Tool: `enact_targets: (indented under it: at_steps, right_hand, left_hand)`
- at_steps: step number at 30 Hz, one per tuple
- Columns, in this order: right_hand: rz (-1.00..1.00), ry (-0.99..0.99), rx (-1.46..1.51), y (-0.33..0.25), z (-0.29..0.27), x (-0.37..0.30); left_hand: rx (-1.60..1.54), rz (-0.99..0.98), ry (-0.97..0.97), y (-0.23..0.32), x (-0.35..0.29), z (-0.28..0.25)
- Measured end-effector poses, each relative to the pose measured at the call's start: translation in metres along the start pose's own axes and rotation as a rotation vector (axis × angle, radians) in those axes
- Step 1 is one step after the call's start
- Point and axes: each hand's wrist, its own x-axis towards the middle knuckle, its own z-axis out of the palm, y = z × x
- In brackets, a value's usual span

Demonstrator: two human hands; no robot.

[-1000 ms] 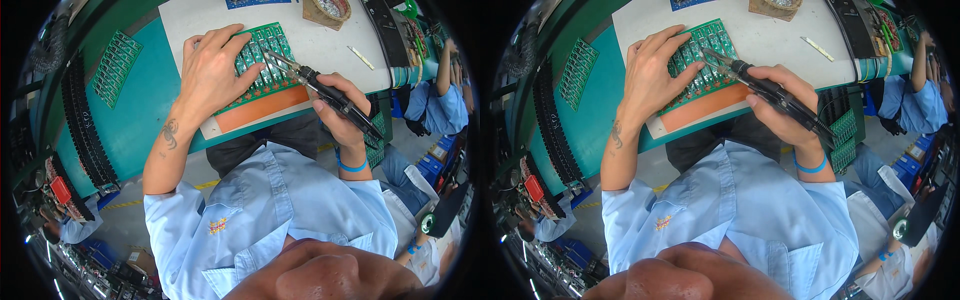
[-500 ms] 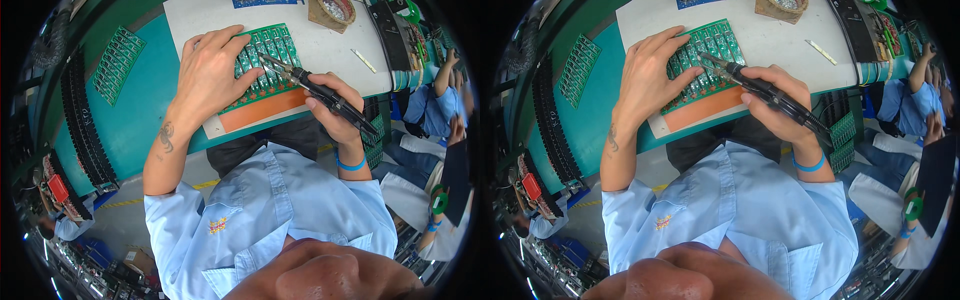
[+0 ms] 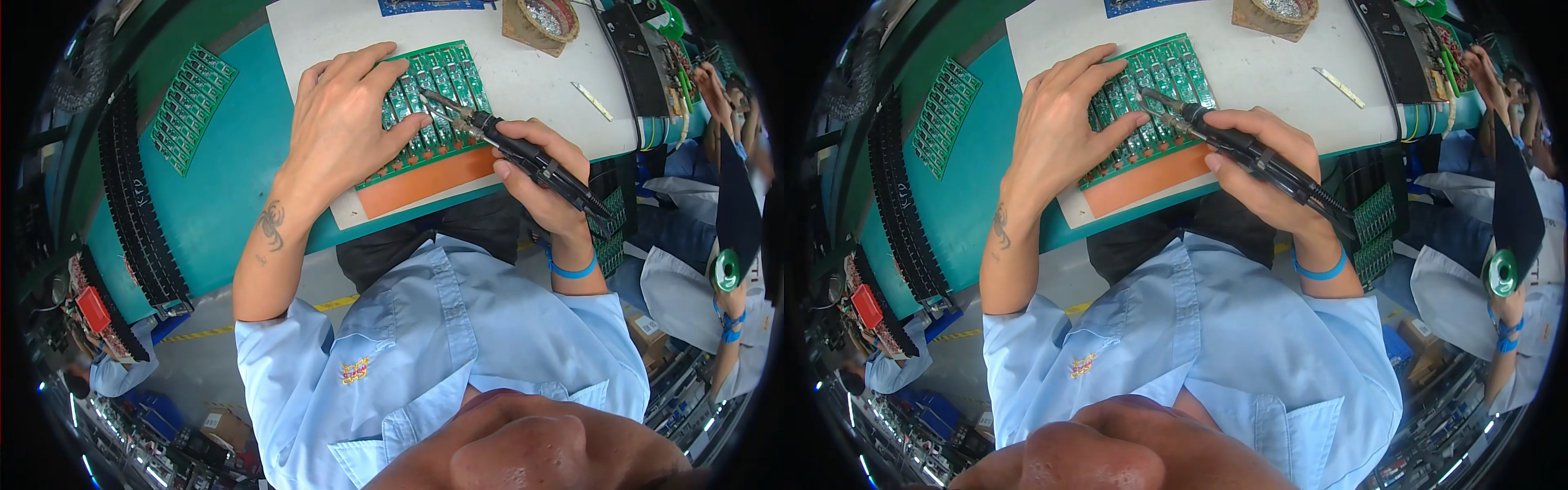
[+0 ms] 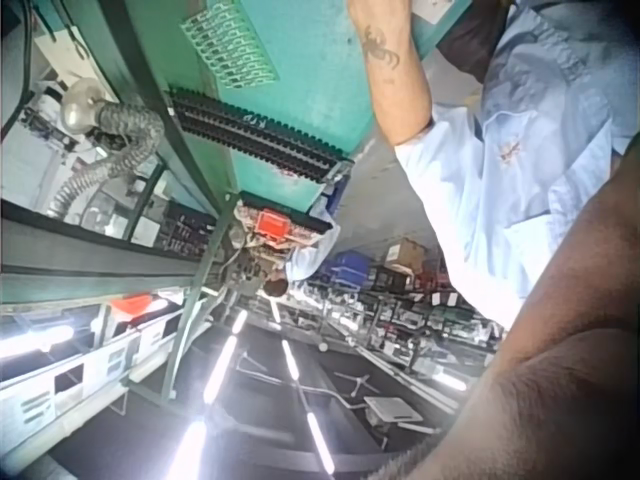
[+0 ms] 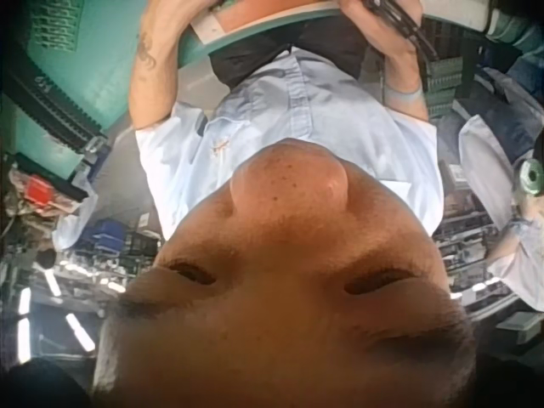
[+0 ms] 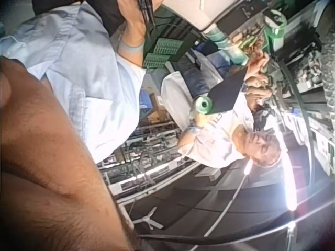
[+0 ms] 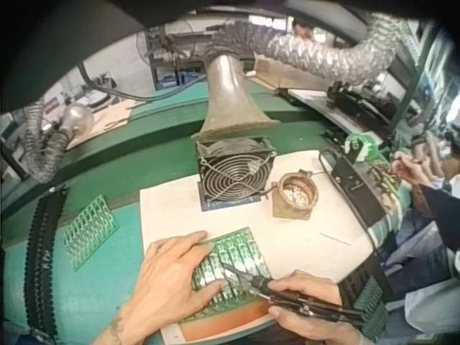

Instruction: The worker performs manual soldering on several circuit boards and operates a crimping machine.

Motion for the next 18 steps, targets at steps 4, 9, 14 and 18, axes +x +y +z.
enact_targets:
  at_steps: [4, 9, 14, 18]
  right_hand:
    - [0.003, -0.002, 0.000, 0.000, 0.000, 0.000]
    - [-0.011, -0.002, 0.001, 0.001, -0.001, 0.000]
    - [-0.051, 0.078, 0.013, -0.004, -0.004, -0.002]
    - [-0.092, 0.227, 0.003, -0.005, -0.013, 0.003]
  left_hand:
    - [-0.005, 0.002, 0.002, -0.001, 0.000, 0.000]
    - [-0.016, 0.004, -0.002, 0.001, 0.002, -0.001]
    - [-0.037, 0.014, -0.021, 0.001, 0.003, -0.003]
    - [-0.022, -0.075, -0.126, 0.002, 0.001, -0.009]
